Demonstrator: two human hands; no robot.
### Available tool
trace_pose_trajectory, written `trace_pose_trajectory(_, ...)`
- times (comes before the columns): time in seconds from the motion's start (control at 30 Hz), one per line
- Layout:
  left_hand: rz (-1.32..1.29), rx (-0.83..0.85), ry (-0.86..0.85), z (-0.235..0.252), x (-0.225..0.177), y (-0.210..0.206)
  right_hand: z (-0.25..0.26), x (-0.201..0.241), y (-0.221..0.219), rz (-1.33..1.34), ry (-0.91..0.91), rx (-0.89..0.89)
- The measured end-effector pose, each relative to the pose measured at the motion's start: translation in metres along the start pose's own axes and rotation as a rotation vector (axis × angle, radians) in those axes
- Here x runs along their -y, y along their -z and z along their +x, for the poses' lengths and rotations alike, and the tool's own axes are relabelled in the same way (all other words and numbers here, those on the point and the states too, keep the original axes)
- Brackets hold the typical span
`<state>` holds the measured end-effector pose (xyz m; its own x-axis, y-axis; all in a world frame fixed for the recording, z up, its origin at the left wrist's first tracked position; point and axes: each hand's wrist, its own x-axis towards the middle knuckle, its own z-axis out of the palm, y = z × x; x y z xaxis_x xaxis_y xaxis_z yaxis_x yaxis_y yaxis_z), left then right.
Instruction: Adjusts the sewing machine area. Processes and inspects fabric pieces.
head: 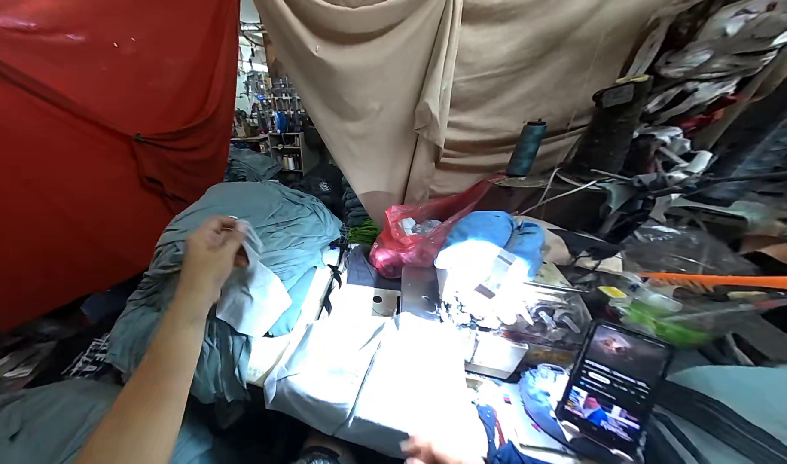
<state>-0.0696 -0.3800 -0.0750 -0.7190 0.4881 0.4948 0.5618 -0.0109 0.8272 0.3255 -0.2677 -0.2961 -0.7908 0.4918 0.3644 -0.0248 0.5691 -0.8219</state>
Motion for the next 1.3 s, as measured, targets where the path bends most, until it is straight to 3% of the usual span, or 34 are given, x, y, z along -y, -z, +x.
trace_pose_trajectory(0.1, -0.013, 0.524, -0.198, -0.058, -0.043, -0.029, 0.054, 0.055, 0.013, 0.102, 0.257, -0.182)
trace_pose_trajectory(0.2, -0.042, 0.828, -0.378, -0.1, -0.06, -0.062, 0.082, 0.096, 0.017, 0.116, 0.287, -0.226)
trace_pose_trajectory(0.3, -0.18, 0.921, -0.422, -0.115, -0.069, -0.079, 0.086, 0.108, 0.024, 0.138, 0.237, -0.248)
trace_pose_trajectory(0.37, -0.29, 0.903, -0.341, -0.126, -0.063, -0.09, 0.078, 0.112, 0.034, 0.201, 0.198, -0.267)
trace_pose_trajectory(0.43, -0.365, 0.98, -0.182, -0.146, -0.048, -0.104, 0.067, 0.113, 0.045, 0.248, 0.181, -0.319)
trace_pose_trajectory(0.5, -0.323, 1.054, -0.145, -0.175, -0.025, -0.12, 0.057, 0.114, 0.057, 0.25, 0.201, -0.372)
trace_pose_trajectory(0.63, -0.079, 0.991, -0.197, -0.208, 0.016, -0.128, 0.035, 0.115, 0.088, 0.163, 0.228, -0.515)
trace_pose_trajectory(0.8, -0.352, 0.899, 0.069, -0.184, 0.039, -0.096, 0.008, 0.106, 0.12, 0.131, 0.2, -0.654)
trace_pose_trajectory(0.9, -0.417, 0.807, 0.213, -0.158, 0.039, -0.1, 0.014, 0.082, 0.116, 0.132, -0.067, -0.769)
trace_pose_trajectory(1.03, -0.154, 0.698, 0.438, -0.127, 0.061, -0.152, 0.042, 0.009, 0.097, 0.099, -0.551, -0.826)
trace_pose_trajectory(1.2, 0.004, 0.611, 0.343, -0.121, 0.081, -0.174, 0.04, -0.022, 0.083, 0.106, -0.571, -0.83)
trace_pose_trajectory(1.3, -0.004, 0.558, 0.295, -0.129, 0.079, -0.171, 0.033, -0.024, 0.081, -0.091, -0.516, -0.801)
